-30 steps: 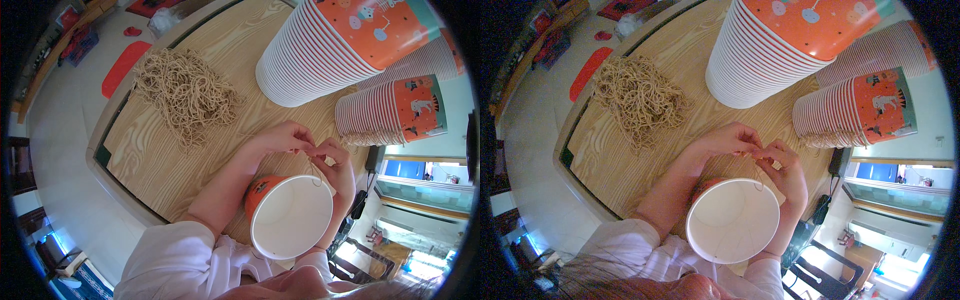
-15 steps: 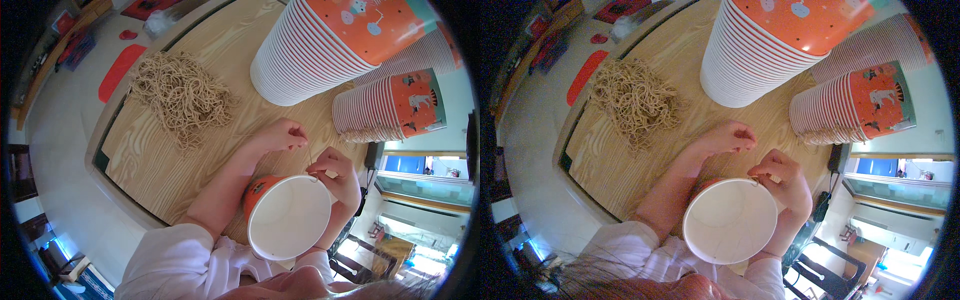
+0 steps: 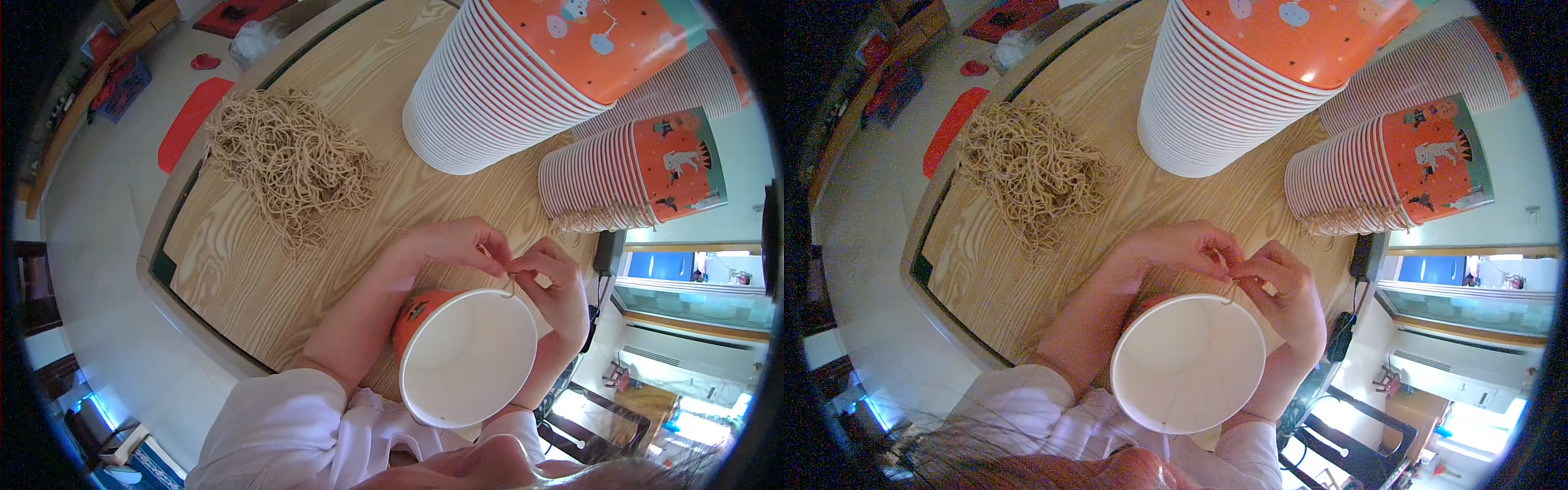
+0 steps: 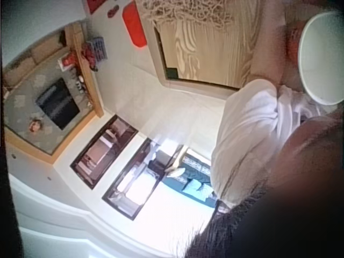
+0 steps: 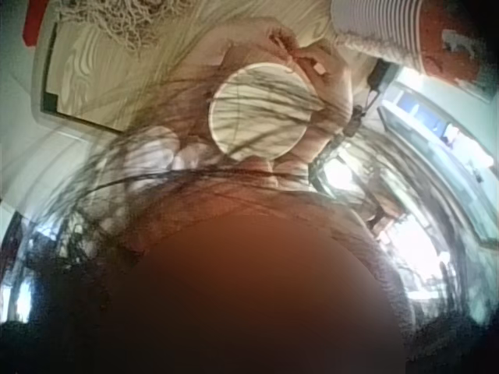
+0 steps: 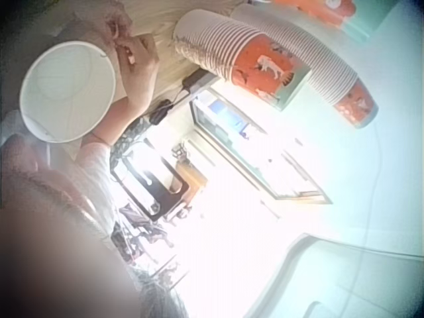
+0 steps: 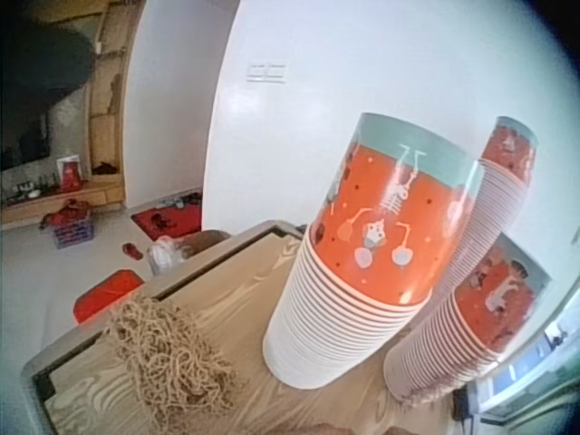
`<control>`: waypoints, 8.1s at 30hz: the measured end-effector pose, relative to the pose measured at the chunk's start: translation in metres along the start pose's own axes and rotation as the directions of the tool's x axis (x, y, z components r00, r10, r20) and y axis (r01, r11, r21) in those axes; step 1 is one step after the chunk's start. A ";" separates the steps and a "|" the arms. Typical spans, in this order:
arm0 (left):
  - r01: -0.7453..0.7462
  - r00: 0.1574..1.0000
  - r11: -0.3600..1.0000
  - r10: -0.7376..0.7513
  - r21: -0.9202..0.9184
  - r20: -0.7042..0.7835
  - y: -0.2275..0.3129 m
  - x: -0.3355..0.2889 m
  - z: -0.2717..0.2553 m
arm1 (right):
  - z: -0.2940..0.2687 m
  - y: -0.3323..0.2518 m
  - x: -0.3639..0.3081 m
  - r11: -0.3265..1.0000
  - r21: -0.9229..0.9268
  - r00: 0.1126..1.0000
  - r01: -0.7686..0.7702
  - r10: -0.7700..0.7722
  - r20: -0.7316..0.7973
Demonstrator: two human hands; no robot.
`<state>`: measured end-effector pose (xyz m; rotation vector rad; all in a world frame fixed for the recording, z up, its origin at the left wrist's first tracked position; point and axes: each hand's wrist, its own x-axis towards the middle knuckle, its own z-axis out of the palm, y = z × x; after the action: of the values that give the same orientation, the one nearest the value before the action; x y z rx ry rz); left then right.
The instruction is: The recorder is seen attaching rubber bands to paper cups by threading them through pre-cut notches on the rim.
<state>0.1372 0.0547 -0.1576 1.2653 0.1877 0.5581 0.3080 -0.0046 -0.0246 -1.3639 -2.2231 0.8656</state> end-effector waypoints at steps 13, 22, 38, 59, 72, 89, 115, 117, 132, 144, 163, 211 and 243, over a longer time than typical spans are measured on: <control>0.018 0.986 1.000 -0.018 0.002 -0.166 -0.003 0.001 -0.001 | 0.003 -0.001 0.005 1.000 0.028 0.999 0.007 -0.008 0.040; 0.004 0.984 1.000 0.002 0.029 -0.181 -0.001 0.002 -0.003 | -0.004 0.000 0.002 0.995 0.085 0.987 0.043 -0.056 0.152; -0.012 0.982 1.000 0.014 0.011 -0.188 -0.008 0.005 -0.005 | -0.002 0.005 0.004 0.988 0.130 0.966 0.089 -0.118 0.230; -0.156 0.929 0.962 0.066 -0.226 -0.363 0.034 -0.019 -0.005 | 0.005 -0.040 -0.010 0.991 -0.077 0.993 0.110 -0.112 -0.028; -0.357 0.816 0.931 0.271 -0.076 -0.511 0.124 -0.076 0.027 | -0.013 -0.041 -0.055 0.825 -0.306 0.873 -0.475 0.400 -0.280; 0.191 0.682 0.802 0.307 0.566 -0.664 0.174 -0.092 0.104 | -0.002 -0.101 -0.055 0.978 -0.175 0.902 -0.111 0.025 -0.431; -0.302 0.511 0.774 0.624 0.556 -0.590 0.172 -0.100 0.104 | 0.017 -0.047 0.008 0.982 -0.167 0.937 0.092 -0.142 -0.318; -0.346 0.452 0.771 0.637 0.535 -0.625 0.175 -0.104 0.106 | 0.022 -0.042 0.010 0.997 -0.078 0.957 0.017 -0.039 -0.289; 0.147 0.618 0.593 0.570 0.792 -0.541 0.166 -0.086 0.110 | 0.004 -0.083 -0.030 0.984 0.001 0.856 0.178 -0.154 -0.494; 0.192 0.698 0.544 0.510 0.817 -0.504 0.157 -0.077 0.097 | 0.003 -0.082 -0.022 0.996 -0.018 0.859 0.082 -0.080 -0.506; 0.092 0.716 0.714 0.436 0.694 -0.544 0.158 -0.070 0.109 | 0.002 -0.087 -0.030 0.973 -0.201 0.765 0.112 -0.214 -0.608; 0.338 0.675 0.279 0.594 0.899 -0.438 0.135 -0.055 0.099 | 0.011 -0.072 -0.018 0.954 -0.268 0.936 -0.135 0.034 -0.350; 0.340 0.679 0.295 0.580 0.893 -0.450 0.129 -0.048 0.099 | 0.010 -0.072 -0.020 0.960 -0.265 0.924 -0.086 -0.023 -0.381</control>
<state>0.1010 -0.0281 -0.0142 2.2144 1.3337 1.2224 0.2636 -0.0500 0.0168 -1.5431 -2.0686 0.2637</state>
